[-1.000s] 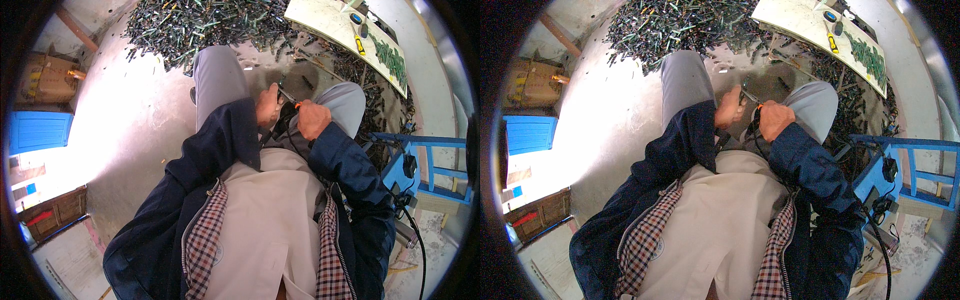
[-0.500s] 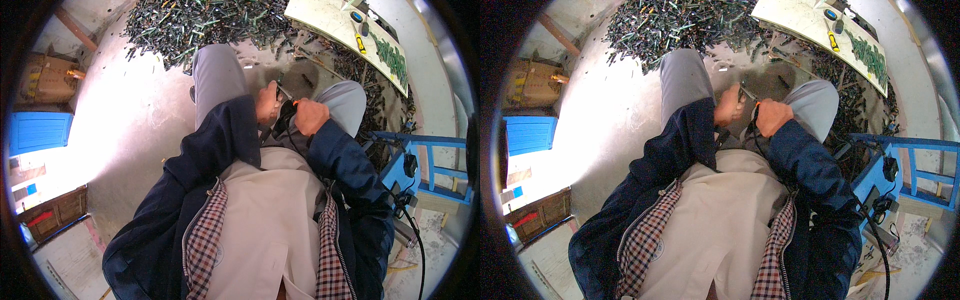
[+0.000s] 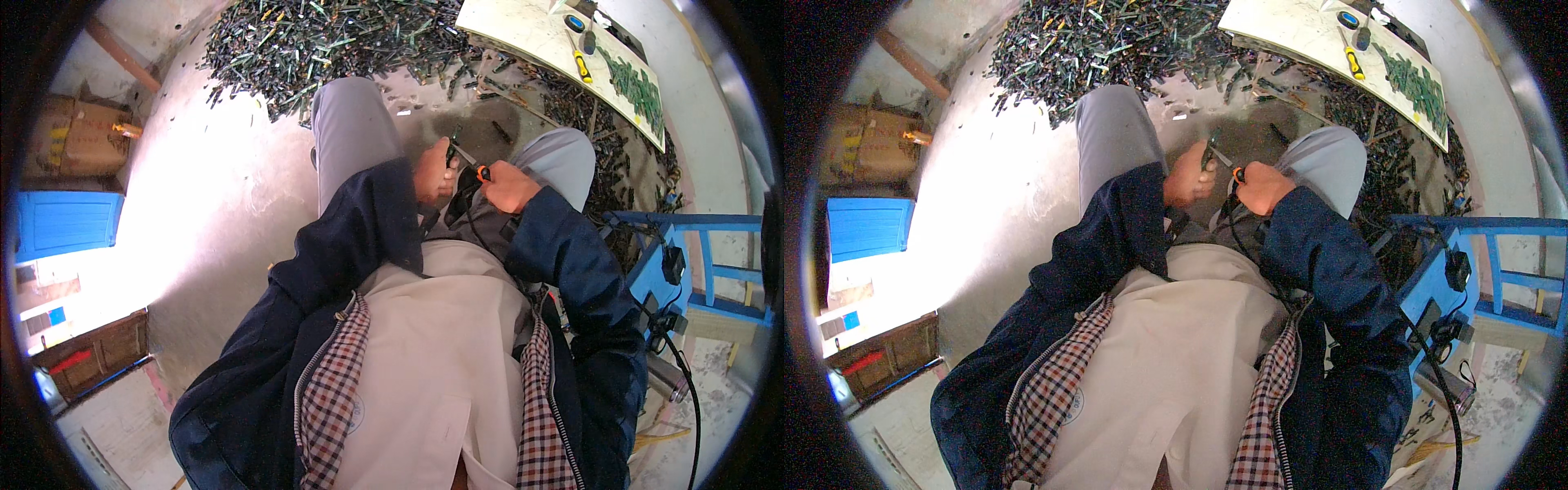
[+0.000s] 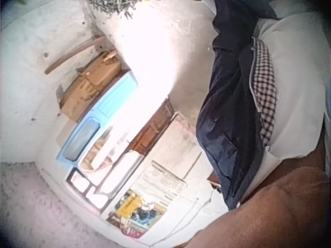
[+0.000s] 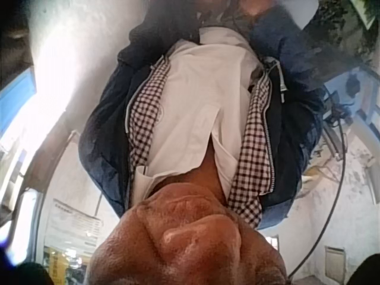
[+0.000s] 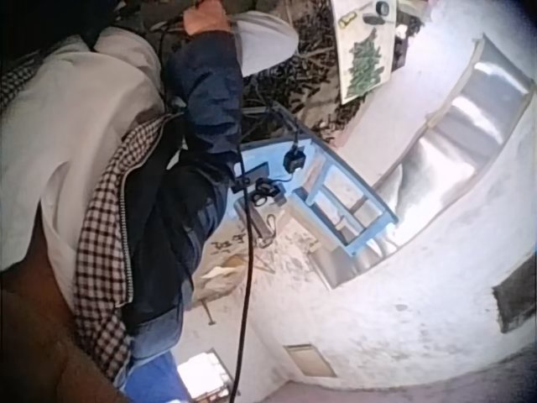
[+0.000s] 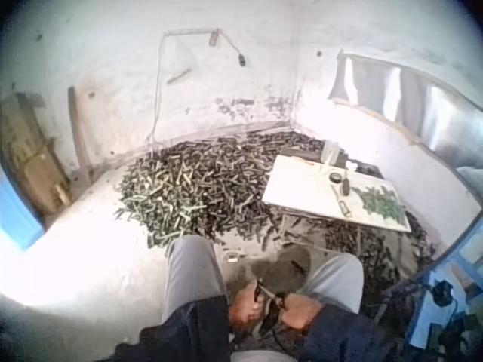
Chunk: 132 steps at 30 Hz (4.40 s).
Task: The person sits on the floor and uses a screwdriver and pliers to disassemble small electronic components. They repeatedly unscrew parts and strip wires, dropping the separated pieces onto a pile on the floor.
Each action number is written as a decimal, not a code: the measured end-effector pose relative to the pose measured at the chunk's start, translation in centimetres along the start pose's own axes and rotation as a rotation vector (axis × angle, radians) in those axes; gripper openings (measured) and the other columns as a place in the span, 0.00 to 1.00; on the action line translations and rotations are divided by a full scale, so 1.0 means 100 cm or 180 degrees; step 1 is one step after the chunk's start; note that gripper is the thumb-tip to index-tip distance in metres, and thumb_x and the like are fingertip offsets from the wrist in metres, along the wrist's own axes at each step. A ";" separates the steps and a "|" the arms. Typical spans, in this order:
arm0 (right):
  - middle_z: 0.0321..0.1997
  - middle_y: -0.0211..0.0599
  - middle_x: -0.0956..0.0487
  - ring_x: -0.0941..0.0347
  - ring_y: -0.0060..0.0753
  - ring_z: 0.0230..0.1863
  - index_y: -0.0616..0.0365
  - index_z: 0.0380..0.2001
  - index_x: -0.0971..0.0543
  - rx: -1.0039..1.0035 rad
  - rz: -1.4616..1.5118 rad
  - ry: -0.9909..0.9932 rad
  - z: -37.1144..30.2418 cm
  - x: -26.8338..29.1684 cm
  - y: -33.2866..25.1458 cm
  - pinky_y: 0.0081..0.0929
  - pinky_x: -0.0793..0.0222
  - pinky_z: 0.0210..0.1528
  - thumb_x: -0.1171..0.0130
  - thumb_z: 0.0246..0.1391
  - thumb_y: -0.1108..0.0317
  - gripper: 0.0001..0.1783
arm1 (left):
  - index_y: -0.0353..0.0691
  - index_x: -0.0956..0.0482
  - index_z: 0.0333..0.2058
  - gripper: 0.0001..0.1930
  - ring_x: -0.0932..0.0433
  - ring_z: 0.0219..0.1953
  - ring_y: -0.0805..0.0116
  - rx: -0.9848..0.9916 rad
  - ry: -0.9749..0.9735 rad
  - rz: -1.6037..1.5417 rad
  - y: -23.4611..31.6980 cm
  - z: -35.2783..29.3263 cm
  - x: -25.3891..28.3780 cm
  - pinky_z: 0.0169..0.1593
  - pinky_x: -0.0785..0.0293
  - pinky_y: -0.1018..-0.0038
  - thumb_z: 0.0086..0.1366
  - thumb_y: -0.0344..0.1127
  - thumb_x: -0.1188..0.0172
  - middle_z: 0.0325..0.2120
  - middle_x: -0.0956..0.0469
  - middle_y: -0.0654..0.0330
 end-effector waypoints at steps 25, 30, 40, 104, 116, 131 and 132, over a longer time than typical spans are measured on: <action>0.21 0.50 0.23 0.23 0.48 0.25 0.63 0.23 0.27 0.0348 -0.1195 0.1582 -0.026 0.011 -0.019 0.39 0.28 0.28 0.44 0.40 0.70 0.07 | 0.47 0.37 0.22 0.21 0.51 0.07 0.74 0.0178 -0.0153 -0.0208 0.004 -0.008 -0.009 0.13 0.57 0.74 0.61 0.58 0.63 0.08 0.46 0.69; 0.20 0.49 0.23 0.23 0.48 0.25 0.62 0.23 0.27 0.0228 -0.1272 0.1508 -0.020 0.012 -0.018 0.39 0.29 0.27 0.44 0.39 0.70 0.07 | 0.46 0.38 0.21 0.22 0.52 0.07 0.75 0.0132 -0.0036 -0.0054 0.006 -0.007 -0.007 0.13 0.57 0.74 0.61 0.59 0.63 0.08 0.45 0.69; 0.21 0.51 0.24 0.25 0.53 0.26 0.64 0.21 0.29 0.0536 -0.1040 0.1780 -0.027 0.012 -0.017 0.43 0.30 0.29 0.44 0.40 0.69 0.08 | 0.45 0.37 0.21 0.25 0.51 0.08 0.75 -0.0324 0.0451 0.0249 0.009 -0.011 -0.003 0.13 0.56 0.75 0.61 0.60 0.63 0.08 0.46 0.69; 0.23 0.62 0.27 0.30 0.62 0.31 0.71 0.26 0.28 0.0772 0.0677 0.0740 -0.002 -0.009 0.005 0.46 0.34 0.34 0.50 0.43 0.72 0.09 | 0.45 0.38 0.20 0.18 0.54 0.05 0.71 -0.0357 0.0432 0.0491 0.011 -0.002 0.002 0.11 0.58 0.70 0.62 0.50 0.63 0.06 0.48 0.66; 0.20 0.34 0.28 0.32 0.28 0.18 0.65 0.35 0.27 0.0682 0.4411 -0.1249 -0.014 -0.028 0.005 0.25 0.36 0.20 0.48 0.47 0.68 0.13 | 0.48 0.39 0.20 0.20 0.52 0.07 0.75 0.0021 -0.0078 0.0068 0.006 0.000 -0.009 0.12 0.57 0.74 0.64 0.54 0.65 0.07 0.47 0.70; 0.35 0.39 0.25 0.27 0.33 0.31 0.63 0.49 0.32 0.0644 0.5325 -0.0576 -0.017 -0.021 0.023 0.32 0.27 0.31 0.51 0.49 0.67 0.22 | 0.47 0.38 0.19 0.23 0.51 0.07 0.76 0.0283 -0.1543 -0.1131 0.015 -0.024 -0.039 0.12 0.53 0.77 0.66 0.56 0.64 0.07 0.47 0.71; 0.35 0.39 0.24 0.26 0.33 0.31 0.63 0.49 0.31 0.0633 0.5314 -0.0571 -0.015 -0.020 0.022 0.32 0.27 0.31 0.51 0.49 0.67 0.22 | 0.47 0.38 0.20 0.24 0.51 0.08 0.75 0.0297 -0.1631 -0.1199 0.015 -0.024 -0.039 0.12 0.53 0.77 0.66 0.57 0.65 0.07 0.47 0.71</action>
Point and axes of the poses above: each hand's wrist, its own z-axis towards the middle knuckle, its own x-axis out of the back of the hand, y = z × x, the point moved 6 cm from there along z, towards the middle knuckle
